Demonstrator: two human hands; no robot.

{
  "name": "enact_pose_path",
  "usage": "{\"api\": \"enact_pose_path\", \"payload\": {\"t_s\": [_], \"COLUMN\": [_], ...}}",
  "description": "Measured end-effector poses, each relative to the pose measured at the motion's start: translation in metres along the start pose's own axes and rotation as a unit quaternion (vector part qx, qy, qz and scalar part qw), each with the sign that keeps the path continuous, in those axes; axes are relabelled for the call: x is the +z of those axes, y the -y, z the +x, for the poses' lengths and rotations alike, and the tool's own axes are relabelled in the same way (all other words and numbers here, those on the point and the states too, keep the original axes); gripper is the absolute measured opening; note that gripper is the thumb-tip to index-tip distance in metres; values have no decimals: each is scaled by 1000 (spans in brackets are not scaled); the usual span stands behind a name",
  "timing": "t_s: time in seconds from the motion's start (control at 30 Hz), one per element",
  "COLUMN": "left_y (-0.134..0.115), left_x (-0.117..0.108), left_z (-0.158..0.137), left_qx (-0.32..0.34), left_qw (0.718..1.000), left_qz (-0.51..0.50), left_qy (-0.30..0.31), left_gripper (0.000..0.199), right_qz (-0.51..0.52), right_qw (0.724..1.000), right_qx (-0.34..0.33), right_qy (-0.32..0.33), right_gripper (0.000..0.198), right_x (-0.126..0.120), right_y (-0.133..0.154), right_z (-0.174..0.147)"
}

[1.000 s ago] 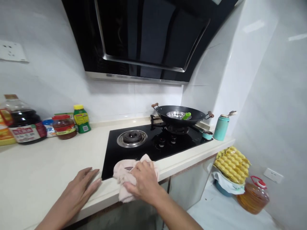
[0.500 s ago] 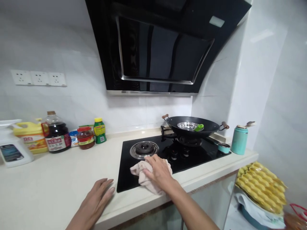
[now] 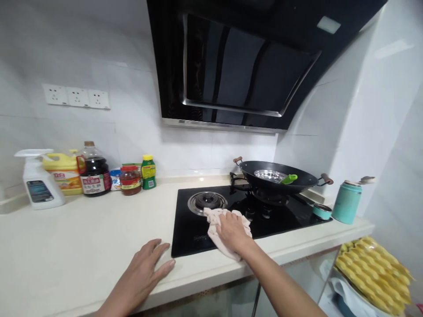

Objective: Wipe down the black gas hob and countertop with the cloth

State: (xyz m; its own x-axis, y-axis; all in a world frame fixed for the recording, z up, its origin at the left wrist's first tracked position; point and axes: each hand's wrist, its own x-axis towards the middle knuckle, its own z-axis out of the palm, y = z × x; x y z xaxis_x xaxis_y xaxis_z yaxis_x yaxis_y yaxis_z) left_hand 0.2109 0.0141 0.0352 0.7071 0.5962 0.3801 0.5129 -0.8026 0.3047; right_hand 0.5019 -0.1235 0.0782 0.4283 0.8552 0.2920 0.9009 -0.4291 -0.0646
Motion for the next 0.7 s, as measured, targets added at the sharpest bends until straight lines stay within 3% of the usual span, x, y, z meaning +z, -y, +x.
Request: {"api": "enact_pose_path", "payload": {"t_s": [0.2,0.33,0.47,0.6,0.7], "left_y": [-4,-3,2,7,13], "left_x": [1,6,16,22,26], "left_z": [-4,-6,-9,-9,-7], "left_qx": [2,32,88,165,199], "left_qw": [1000,999,989,962,949], "left_qz": [-7,8,53,97,114], "left_qy": [-2,-38,-108,-196,-218], "left_gripper": [52,50,48,52,56], "right_qz": [-10,-7,-10,-19,-28], "right_qw": [993,985,982,983,984], "right_qx": [109,161,173,165,155], "right_qy": [32,64,76,77,86], "right_gripper": [42,43,40,47,53], "right_x": [9,17,33,55,68], "right_y": [-15,-38,-68,-87,-91], "right_z": [58,101,141,185,223]}}
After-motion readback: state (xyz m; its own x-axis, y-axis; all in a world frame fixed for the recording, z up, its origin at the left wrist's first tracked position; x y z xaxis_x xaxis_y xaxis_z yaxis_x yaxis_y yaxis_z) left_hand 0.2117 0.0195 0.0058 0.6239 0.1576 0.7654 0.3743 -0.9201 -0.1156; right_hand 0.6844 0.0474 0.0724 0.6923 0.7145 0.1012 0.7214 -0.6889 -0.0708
